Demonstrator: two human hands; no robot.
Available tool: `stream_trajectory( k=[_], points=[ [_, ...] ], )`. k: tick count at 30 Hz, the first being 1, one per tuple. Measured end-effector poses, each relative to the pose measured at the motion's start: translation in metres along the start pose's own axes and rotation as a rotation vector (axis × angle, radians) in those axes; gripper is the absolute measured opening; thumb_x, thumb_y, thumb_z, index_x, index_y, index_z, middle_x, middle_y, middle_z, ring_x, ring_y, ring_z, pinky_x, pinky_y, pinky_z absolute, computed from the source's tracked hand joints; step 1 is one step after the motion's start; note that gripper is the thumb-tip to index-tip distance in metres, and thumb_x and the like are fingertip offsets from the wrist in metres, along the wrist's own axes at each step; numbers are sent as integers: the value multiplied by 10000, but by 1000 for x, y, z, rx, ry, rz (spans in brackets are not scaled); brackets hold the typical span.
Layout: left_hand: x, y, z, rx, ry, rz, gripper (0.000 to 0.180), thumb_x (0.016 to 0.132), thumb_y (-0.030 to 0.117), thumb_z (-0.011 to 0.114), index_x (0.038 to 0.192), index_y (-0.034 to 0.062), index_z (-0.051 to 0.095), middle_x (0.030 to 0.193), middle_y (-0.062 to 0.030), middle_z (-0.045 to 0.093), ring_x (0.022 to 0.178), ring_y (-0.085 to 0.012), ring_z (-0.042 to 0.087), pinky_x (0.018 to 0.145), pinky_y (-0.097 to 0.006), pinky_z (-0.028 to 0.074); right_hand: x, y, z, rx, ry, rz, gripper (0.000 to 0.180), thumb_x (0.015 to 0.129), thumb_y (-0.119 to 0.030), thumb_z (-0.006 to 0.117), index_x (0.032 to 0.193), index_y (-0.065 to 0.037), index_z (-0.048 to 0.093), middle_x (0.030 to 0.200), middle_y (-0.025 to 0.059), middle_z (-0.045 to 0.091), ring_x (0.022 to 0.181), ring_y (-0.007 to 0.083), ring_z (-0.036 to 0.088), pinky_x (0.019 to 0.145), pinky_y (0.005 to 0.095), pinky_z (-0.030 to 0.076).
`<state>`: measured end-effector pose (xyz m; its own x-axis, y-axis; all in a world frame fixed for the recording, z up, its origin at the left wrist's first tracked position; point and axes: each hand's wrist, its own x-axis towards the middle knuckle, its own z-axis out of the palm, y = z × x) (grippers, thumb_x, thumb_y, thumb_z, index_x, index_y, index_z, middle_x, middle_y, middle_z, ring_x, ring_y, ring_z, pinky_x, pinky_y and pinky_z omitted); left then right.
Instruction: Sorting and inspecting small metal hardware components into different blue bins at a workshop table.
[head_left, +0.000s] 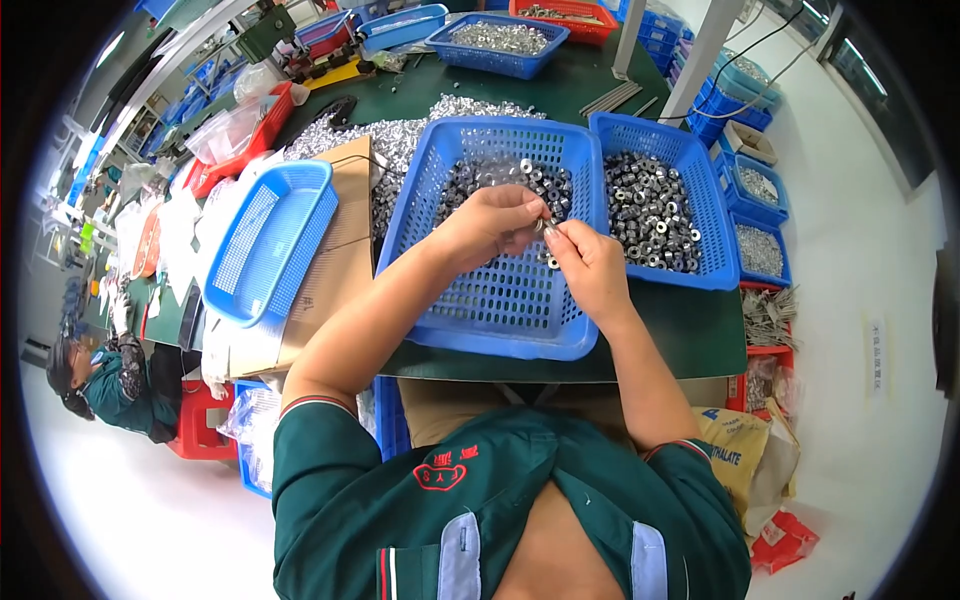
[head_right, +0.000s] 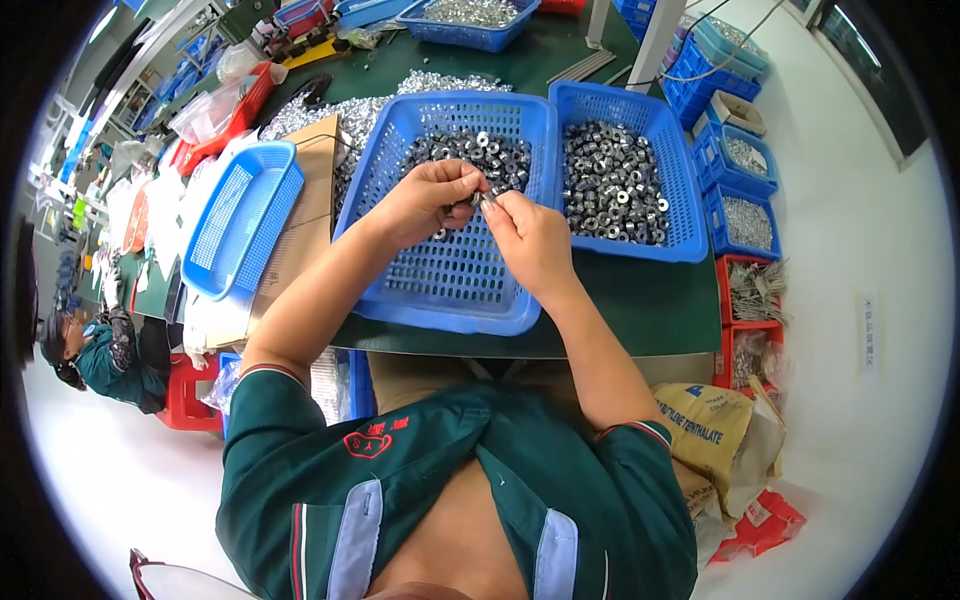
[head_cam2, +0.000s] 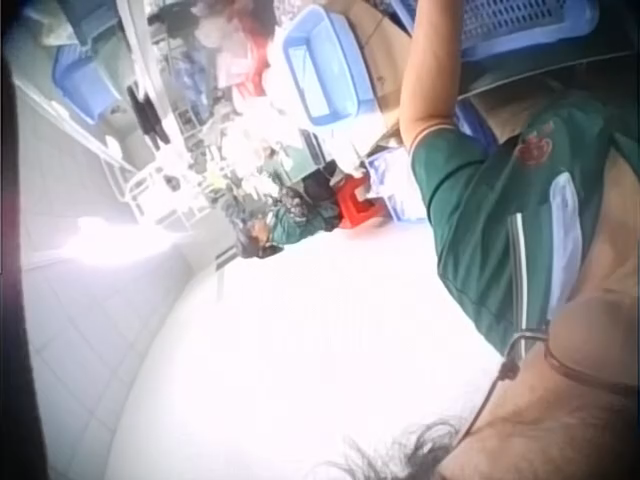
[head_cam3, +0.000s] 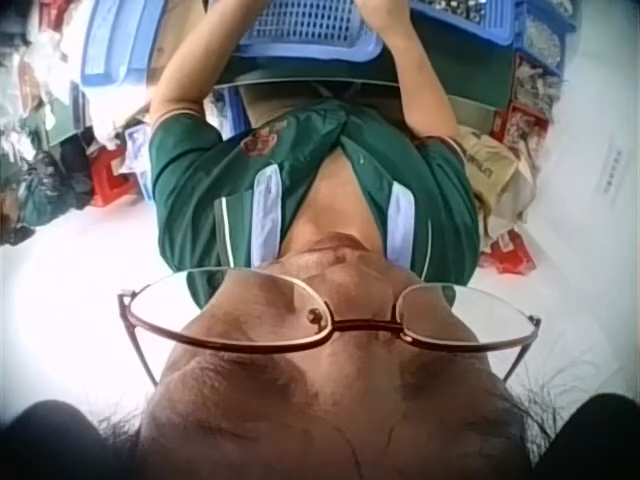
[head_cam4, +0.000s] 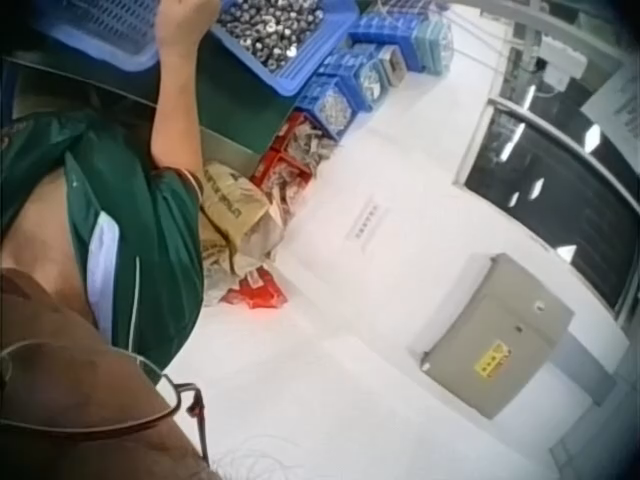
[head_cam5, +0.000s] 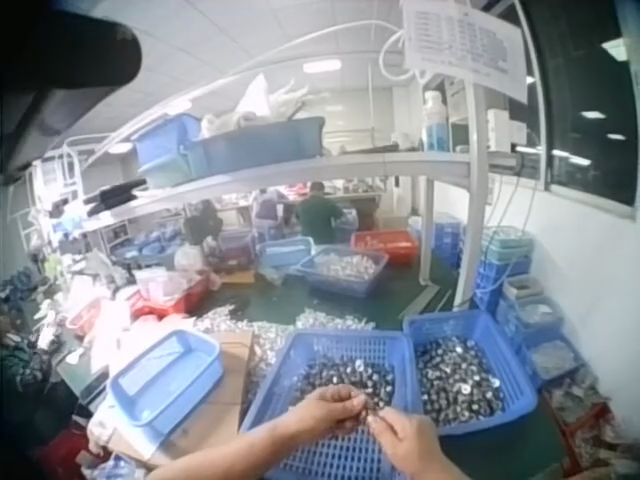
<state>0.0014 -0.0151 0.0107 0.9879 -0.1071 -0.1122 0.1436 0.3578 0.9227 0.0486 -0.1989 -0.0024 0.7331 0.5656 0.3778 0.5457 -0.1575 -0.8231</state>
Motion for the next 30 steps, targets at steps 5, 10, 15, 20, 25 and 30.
stream_trajectory(
  k=[5, 10, 15, 20, 25, 30],
  points=[
    [1, -1, -3, -223, -53, 9, 184, 966, 182, 551, 973, 7, 608, 806, -16, 568, 641, -84, 443, 555, -224, 359, -1, -1, -2, 26, -6, 3, 179, 914, -156, 600, 836, 4, 614, 593, 27, 552, 537, 69, 475, 504, 259, 392],
    [0, 1, 3, -214, -49, -17, 203, 956, 180, 567, 1029, 0, 627, 847, -16, 594, 668, -85, 455, 608, -228, 388, -1, 3, -1, -25, -40, -24, 177, 916, -156, 596, 847, 6, 619, 596, 26, 553, 542, 64, 474, 498, 258, 386],
    [-1, 1, 6, -169, -23, -47, 246, 950, 174, 579, 1110, -4, 631, 839, -8, 592, 678, -83, 462, 648, -237, 402, 0, 1, 0, 19, -23, -17, 169, 912, -152, 597, 851, 4, 620, 606, 49, 568, 538, 84, 486, 498, 275, 394],
    [0, -2, 0, -78, -95, -60, 275, 942, 200, 597, 1114, -12, 630, 770, -3, 566, 603, -79, 435, 544, -217, 355, -1, 3, 0, -37, -12, -81, 175, 911, -146, 593, 825, 6, 602, 601, 76, 559, 532, 111, 497, 501, 288, 399],
    [-1, -4, 7, 35, -12, -25, 249, 957, 213, 575, 1062, -8, 623, 738, -15, 559, 559, -71, 415, 481, -198, 310, -1, 2, 2, -106, 14, -105, 180, 897, -139, 604, 790, 3, 578, 609, 114, 566, 509, 181, 531, 496, 316, 410],
    [-4, -3, 14, 67, 57, -21, 274, 947, 228, 589, 1002, -40, 586, 670, -27, 526, 518, -64, 401, 454, -211, 286, -3, -2, 3, -371, 110, -335, 198, 882, -168, 601, 742, -53, 522, 613, 145, 582, 583, 353, 593, 496, 445, 434]
  ],
)
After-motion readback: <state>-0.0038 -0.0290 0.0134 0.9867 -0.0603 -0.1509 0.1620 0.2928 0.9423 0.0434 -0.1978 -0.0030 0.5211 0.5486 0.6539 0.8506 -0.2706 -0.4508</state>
